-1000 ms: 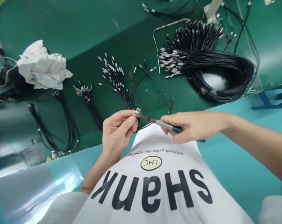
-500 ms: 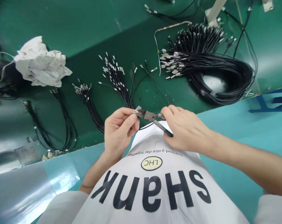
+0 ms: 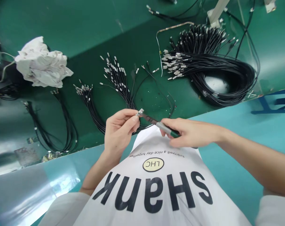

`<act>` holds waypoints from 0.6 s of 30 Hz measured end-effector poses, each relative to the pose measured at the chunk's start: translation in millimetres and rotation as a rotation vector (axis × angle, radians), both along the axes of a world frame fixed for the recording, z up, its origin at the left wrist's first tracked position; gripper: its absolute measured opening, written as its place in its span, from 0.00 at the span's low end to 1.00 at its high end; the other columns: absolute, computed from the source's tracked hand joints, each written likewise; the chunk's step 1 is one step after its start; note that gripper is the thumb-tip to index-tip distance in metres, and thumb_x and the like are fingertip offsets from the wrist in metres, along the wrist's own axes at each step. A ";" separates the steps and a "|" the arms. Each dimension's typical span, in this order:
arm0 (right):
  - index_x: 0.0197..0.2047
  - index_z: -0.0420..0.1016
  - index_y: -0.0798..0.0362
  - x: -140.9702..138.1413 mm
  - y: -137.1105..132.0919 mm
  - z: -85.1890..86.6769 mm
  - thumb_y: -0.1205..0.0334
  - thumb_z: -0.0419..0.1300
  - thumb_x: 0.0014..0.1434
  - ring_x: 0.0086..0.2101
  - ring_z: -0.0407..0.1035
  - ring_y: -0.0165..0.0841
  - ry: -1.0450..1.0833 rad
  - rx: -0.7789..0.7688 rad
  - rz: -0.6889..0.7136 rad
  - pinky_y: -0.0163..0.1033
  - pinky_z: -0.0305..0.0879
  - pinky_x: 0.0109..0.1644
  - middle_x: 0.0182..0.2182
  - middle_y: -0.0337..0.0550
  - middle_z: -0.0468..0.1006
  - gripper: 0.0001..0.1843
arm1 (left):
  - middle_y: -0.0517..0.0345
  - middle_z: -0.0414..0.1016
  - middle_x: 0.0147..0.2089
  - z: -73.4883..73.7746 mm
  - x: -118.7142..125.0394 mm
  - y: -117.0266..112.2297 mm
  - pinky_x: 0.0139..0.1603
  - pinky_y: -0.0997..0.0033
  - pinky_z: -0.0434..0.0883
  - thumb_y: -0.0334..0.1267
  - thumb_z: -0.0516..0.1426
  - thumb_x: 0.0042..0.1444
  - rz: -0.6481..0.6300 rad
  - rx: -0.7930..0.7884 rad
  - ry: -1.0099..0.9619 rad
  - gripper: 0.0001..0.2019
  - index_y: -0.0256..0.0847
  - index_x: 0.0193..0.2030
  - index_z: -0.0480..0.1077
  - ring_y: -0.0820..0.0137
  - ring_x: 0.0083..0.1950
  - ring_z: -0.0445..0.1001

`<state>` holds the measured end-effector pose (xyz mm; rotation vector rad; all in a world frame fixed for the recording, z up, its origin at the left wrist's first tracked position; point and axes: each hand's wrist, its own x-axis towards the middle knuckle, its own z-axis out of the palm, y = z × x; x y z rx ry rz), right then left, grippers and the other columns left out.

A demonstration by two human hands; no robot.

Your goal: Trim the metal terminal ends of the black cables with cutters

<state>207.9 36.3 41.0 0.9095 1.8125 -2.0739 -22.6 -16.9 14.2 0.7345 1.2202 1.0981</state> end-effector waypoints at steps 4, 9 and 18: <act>0.43 0.60 0.48 5.3 -3.8 -32.3 0.55 0.62 0.56 0.24 0.52 0.26 0.402 -0.663 -0.081 0.36 0.54 0.28 0.27 0.30 0.58 0.16 | 0.64 0.64 0.20 3.7 -3.8 6.2 0.23 0.75 0.56 0.36 0.65 0.57 -0.043 -0.045 -0.098 0.03 0.41 0.37 0.80 0.78 0.22 0.58; 0.35 0.47 0.44 29.5 1.1 -49.8 0.37 0.61 0.46 0.17 0.44 0.27 0.516 -0.637 -0.206 0.37 0.53 0.21 0.21 0.26 0.46 0.30 | 0.61 0.67 0.22 2.6 -9.3 7.7 0.23 0.74 0.54 0.36 0.65 0.56 -0.060 -0.116 -0.096 0.03 0.40 0.35 0.80 0.78 0.22 0.57; 0.45 0.60 0.50 32.6 2.9 -14.0 0.56 0.57 0.57 0.27 0.65 0.37 -0.475 0.791 -0.129 0.42 0.58 0.31 0.33 0.43 0.74 0.15 | 0.55 0.80 0.36 8.7 -4.9 4.7 0.27 0.74 0.61 0.36 0.63 0.58 -0.047 -0.101 0.084 0.04 0.41 0.37 0.80 0.76 0.28 0.63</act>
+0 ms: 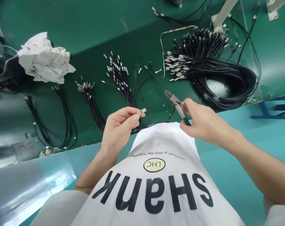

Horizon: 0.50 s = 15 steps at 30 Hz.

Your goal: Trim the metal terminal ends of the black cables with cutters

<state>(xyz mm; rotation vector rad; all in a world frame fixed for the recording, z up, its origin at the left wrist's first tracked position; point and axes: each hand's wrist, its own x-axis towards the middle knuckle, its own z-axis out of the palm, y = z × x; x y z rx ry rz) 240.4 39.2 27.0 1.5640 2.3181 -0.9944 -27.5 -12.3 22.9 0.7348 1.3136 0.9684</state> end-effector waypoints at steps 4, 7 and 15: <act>0.50 0.66 0.54 -10.6 -7.6 26.4 0.61 0.57 0.58 0.36 0.71 0.44 -0.006 0.242 0.303 0.45 0.60 0.35 0.41 0.51 0.77 0.16 | 0.59 0.75 0.30 5.7 3.0 -1.9 0.26 0.74 0.59 0.35 0.61 0.60 -0.096 -0.014 0.038 0.05 0.41 0.38 0.80 0.76 0.27 0.62; 0.47 0.69 0.55 -14.6 -4.5 37.0 0.61 0.55 0.59 0.35 0.70 0.43 -0.085 0.345 0.461 0.44 0.56 0.34 0.39 0.50 0.76 0.13 | 0.61 0.72 0.28 10.0 4.5 -2.7 0.26 0.75 0.59 0.34 0.61 0.60 -0.141 -0.025 0.029 0.05 0.41 0.38 0.80 0.77 0.27 0.62; 0.41 0.67 0.53 -14.3 1.9 43.3 0.61 0.54 0.57 0.31 0.66 0.39 -0.148 0.332 0.578 0.42 0.48 0.32 0.33 0.46 0.72 0.09 | 0.60 0.77 0.31 15.6 4.3 -3.2 0.30 0.76 0.66 0.33 0.62 0.60 -0.190 0.029 0.112 0.04 0.39 0.39 0.79 0.76 0.30 0.69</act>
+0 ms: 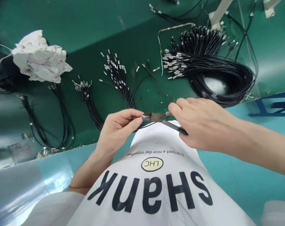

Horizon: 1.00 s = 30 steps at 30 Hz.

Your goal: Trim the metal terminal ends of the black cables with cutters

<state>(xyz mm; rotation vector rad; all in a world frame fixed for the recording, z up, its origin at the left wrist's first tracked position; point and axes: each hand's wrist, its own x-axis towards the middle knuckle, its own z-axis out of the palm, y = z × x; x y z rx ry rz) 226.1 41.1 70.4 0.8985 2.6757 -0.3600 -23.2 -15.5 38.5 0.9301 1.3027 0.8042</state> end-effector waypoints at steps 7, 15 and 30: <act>0.40 0.66 0.49 2.5 0.8 2.1 0.59 0.53 0.62 0.25 0.64 0.35 -0.027 -0.324 -0.119 0.41 0.48 0.28 0.28 0.40 0.72 0.05 | 0.58 0.80 0.32 -0.6 -0.3 -1.8 0.31 0.76 0.68 0.33 0.62 0.59 -0.026 0.024 0.070 0.05 0.37 0.40 0.80 0.75 0.31 0.71; 0.40 0.67 0.46 5.5 21.0 -6.9 0.63 0.60 0.59 0.26 0.59 0.29 0.118 -1.097 -0.309 0.37 0.52 0.25 0.29 0.33 0.67 0.06 | 0.61 0.76 0.28 -4.2 -4.4 -3.9 0.25 0.76 0.61 0.39 0.64 0.60 0.012 -0.036 -0.083 0.05 0.42 0.38 0.82 0.77 0.27 0.65; 0.40 0.63 0.50 1.9 -5.5 -39.5 0.64 0.62 0.60 0.33 0.56 0.28 0.619 -1.494 -0.417 0.34 0.56 0.34 0.33 0.33 0.60 0.09 | 0.59 0.74 0.26 -0.8 -5.8 3.8 0.26 0.73 0.58 0.40 0.65 0.59 -0.012 -0.061 -0.247 0.06 0.42 0.37 0.83 0.75 0.26 0.63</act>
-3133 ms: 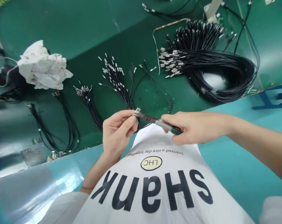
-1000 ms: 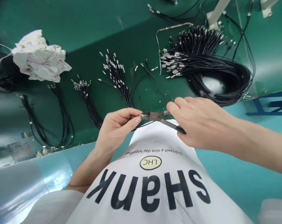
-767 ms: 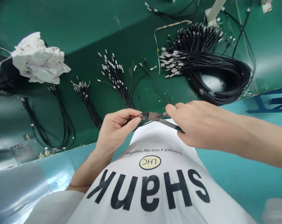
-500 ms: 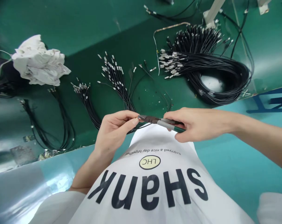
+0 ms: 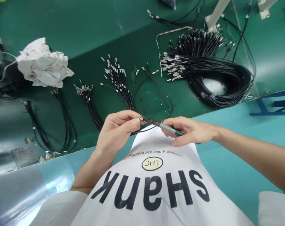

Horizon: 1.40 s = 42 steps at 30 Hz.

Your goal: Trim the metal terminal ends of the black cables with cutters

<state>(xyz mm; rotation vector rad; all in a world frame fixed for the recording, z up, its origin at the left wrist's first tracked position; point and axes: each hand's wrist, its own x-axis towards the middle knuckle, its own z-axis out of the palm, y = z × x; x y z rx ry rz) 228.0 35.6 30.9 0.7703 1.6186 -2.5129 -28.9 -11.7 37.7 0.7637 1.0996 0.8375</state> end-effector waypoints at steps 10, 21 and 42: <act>0.48 0.67 0.51 10.5 1.8 28.1 0.64 0.59 0.55 0.34 0.69 0.37 -0.469 1.080 0.243 0.39 0.56 0.36 0.38 0.43 0.76 0.15 | 0.55 0.81 0.33 1.3 -6.6 -10.8 0.29 0.74 0.69 0.40 0.63 0.61 -0.044 0.055 0.257 0.07 0.41 0.38 0.81 0.72 0.32 0.74; 0.47 0.67 0.54 -12.3 -20.1 36.8 0.63 0.57 0.57 0.34 0.73 0.41 -0.634 1.185 0.223 0.42 0.53 0.34 0.37 0.44 0.76 0.14 | 0.59 0.77 0.32 -1.3 9.1 -20.5 0.32 0.75 0.68 0.36 0.63 0.62 0.188 0.193 0.328 0.03 0.40 0.38 0.78 0.75 0.32 0.70; 0.39 0.57 0.50 -34.4 -31.2 40.7 0.68 0.52 0.56 0.26 0.66 0.38 -0.791 1.184 0.305 0.41 0.47 0.28 0.29 0.41 0.66 0.07 | 0.59 0.76 0.30 -9.7 20.1 -25.7 0.28 0.74 0.66 0.36 0.62 0.62 0.309 0.325 0.439 0.03 0.40 0.38 0.77 0.75 0.29 0.68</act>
